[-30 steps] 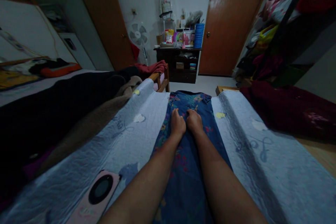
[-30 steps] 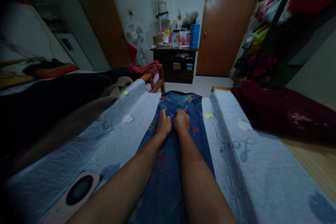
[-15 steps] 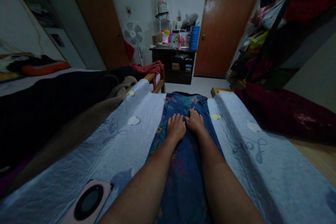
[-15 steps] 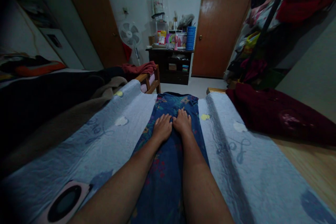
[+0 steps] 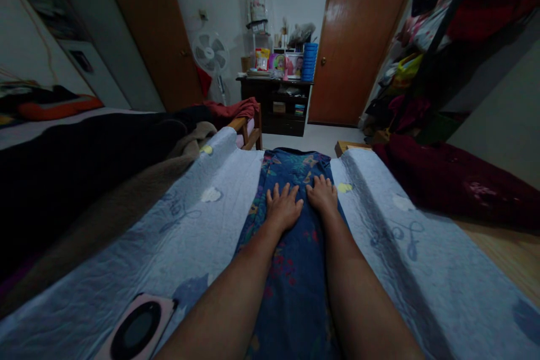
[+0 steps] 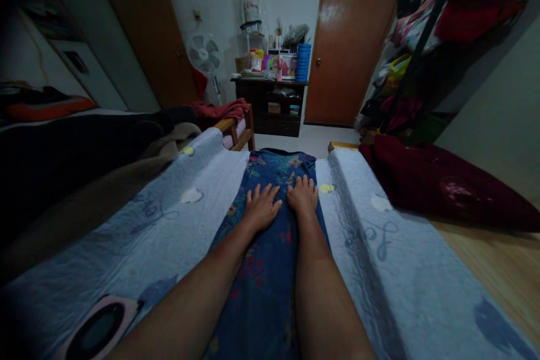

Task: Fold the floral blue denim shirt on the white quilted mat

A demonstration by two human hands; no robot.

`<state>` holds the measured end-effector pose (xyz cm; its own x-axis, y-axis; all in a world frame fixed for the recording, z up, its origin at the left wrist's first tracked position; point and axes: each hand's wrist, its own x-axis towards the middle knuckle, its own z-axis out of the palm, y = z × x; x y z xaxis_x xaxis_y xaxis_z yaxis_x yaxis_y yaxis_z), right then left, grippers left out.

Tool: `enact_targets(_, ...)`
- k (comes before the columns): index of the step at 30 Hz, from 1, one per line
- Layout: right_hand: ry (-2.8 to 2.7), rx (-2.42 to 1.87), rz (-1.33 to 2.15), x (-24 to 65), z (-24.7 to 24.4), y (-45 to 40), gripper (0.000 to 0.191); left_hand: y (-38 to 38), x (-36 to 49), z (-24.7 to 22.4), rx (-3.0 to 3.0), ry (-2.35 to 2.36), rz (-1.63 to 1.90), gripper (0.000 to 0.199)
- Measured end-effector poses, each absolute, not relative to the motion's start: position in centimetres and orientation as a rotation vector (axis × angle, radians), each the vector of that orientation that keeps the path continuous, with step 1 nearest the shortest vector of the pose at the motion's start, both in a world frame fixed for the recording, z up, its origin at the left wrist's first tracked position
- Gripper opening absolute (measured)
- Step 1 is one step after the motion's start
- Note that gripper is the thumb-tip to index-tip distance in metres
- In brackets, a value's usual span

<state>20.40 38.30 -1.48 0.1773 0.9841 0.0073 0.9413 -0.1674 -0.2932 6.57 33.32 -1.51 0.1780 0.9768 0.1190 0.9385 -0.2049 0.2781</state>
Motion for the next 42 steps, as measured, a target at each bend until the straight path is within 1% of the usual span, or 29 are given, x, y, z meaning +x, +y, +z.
enact_targets(7,-1.824,-2.254,0.251,20.1,-1.7,38.7,0.064,33.3,6.7,-1.6,2.274,1.84,0.446,0.054)
enact_targets(13,-1.855,-2.235,0.189,20.2,-2.0,40.6,0.067,33.3,6.8,-1.8,2.284,1.844,0.467,0.054)
enact_targets(21,-1.954,-2.106,0.122,21.3,-2.1,41.5,0.058,33.3,7.0,-1.8,2.278,1.857,0.466,0.052)
enact_targets(26,-1.996,-2.107,0.119,21.5,-2.2,39.3,0.052,33.1,7.0,-1.5,2.264,1.859,0.474,0.051)
enact_targets(34,-1.976,-2.132,0.053,21.0,-1.9,33.2,0.049,32.7,7.1,-1.6,2.256,1.883,0.566,0.049)
enact_targets(42,-1.901,-2.217,0.1,19.0,-1.2,26.9,0.053,32.1,7.2,-1.4,2.292,1.903,0.655,0.047)
